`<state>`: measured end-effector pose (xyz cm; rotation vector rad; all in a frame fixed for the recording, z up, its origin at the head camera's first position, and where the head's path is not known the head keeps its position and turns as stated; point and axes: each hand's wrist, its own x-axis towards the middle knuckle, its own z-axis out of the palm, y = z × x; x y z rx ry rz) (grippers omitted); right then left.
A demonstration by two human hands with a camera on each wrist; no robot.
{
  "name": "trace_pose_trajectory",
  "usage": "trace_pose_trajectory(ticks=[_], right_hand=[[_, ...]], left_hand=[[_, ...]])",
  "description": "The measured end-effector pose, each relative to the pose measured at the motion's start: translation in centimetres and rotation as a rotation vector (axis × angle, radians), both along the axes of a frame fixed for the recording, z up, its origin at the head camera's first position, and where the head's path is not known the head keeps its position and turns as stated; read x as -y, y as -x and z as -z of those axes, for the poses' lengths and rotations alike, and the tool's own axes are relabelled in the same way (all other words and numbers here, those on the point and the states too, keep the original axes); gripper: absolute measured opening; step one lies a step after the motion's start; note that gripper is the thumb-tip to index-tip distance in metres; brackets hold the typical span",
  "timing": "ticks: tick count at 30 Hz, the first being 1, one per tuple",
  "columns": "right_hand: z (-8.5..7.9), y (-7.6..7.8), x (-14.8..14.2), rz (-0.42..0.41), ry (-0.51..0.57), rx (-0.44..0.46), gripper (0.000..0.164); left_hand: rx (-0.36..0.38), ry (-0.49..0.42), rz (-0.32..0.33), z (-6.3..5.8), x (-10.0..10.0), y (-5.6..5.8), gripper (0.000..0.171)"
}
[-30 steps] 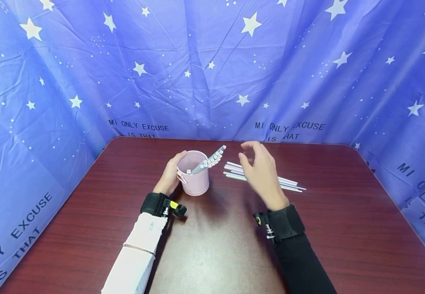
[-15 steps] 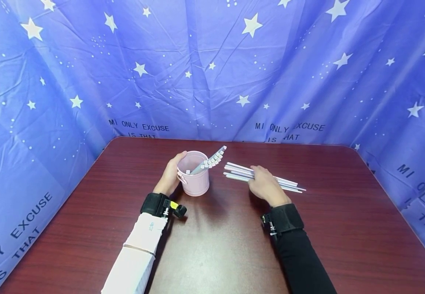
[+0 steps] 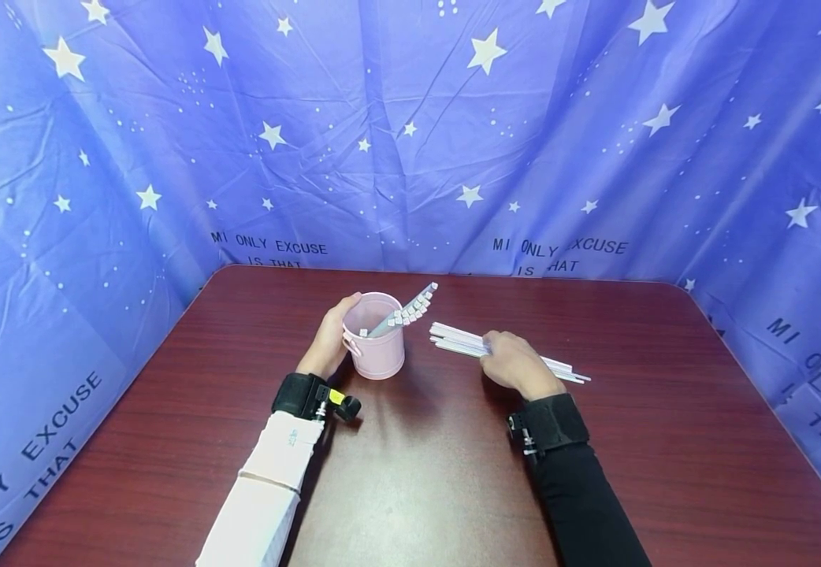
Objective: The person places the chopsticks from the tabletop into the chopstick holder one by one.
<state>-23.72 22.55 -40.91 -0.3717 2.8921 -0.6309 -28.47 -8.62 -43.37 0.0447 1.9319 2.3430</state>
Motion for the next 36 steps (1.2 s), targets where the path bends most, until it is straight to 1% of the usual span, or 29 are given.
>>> trace_pose_trajectory(ticks=[4, 5, 6, 10, 12, 14, 15, 16, 18, 19, 22, 24, 27, 28, 29, 32, 35, 36], right_hand=[[-0.4, -0.3, 0.2, -0.028, -0.009, 0.004, 0.04], [-1.1, -0.8, 0.6, -0.032, -0.003, 0.022, 0.038], [-1.4, -1.0, 0.7, -0.039, -0.007, 0.025, 0.035], [-1.9, -1.5, 1.0, -0.052, -0.017, 0.035, 0.026], [-1.7, -1.4, 0.9, -0.04, -0.011, 0.039, 0.026], [-1.2, -1.1, 0.8, -0.026, -0.001, 0.035, 0.03], [-0.7, -0.8, 0.6, -0.023, -0.001, 0.029, 0.032], [0.2, -0.3, 0.3, -0.018, -0.013, -0.001, 0.034], [2.5, 1.2, -0.5, 0.0, -0.04, -0.049, 0.036], [3.5, 1.8, -0.8, 0.005, -0.048, -0.054, 0.037], [6.9, 4.0, -1.9, 0.043, -0.076, -0.073, 0.03], [8.2, 5.0, -2.4, 0.051, -0.071, -0.051, 0.026], [8.8, 5.2, -2.6, 0.072, -0.064, -0.058, 0.019], [8.7, 5.1, -2.5, 0.072, -0.066, -0.062, 0.018], [8.1, 4.8, -2.3, 0.069, -0.063, -0.053, 0.017], [5.4, 3.1, -1.1, 0.077, -0.06, -0.024, 0.013], [2.3, 1.0, 0.2, 0.08, -0.042, 0.019, 0.01], [1.5, 0.5, 0.5, 0.085, -0.037, 0.021, 0.009]], left_hand=[[0.001, 0.005, -0.002, 0.1, 0.1, -0.1, 0.054], [0.001, 0.007, -0.004, 0.1, 0.1, -0.1, 0.054], [0.001, 0.007, -0.004, 0.1, 0.1, -0.1, 0.054], [-0.003, 0.006, -0.001, 0.1, 0.1, 0.0, 0.055], [-0.001, 0.005, -0.001, 0.1, 0.1, 0.0, 0.054], [-0.002, 0.002, 0.002, 0.1, 0.1, 0.0, 0.054], [-0.002, 0.0, 0.004, 0.1, 0.1, 0.0, 0.054], [-0.003, -0.002, 0.005, 0.1, 0.1, 0.0, 0.053], [-0.004, -0.005, 0.006, 0.0, 0.0, 0.0, 0.053], [-0.004, -0.006, 0.007, 0.0, 0.0, 0.0, 0.052], [-0.003, -0.008, 0.004, 0.0, 0.0, 0.1, 0.052], [-0.003, -0.01, 0.005, 0.0, 0.0, 0.1, 0.052], [0.0, -0.011, 0.006, -0.1, 0.0, 0.0, 0.052], [0.002, -0.01, 0.006, -0.1, 0.0, 0.0, 0.051], [0.004, -0.01, 0.006, -0.1, 0.0, 0.0, 0.051], [0.008, -0.006, 0.003, -0.1, 0.0, 0.0, 0.051], [0.009, -0.006, 0.003, 0.0, 0.0, 0.0, 0.052], [0.007, -0.004, 0.004, 0.0, -0.1, 0.0, 0.052]])
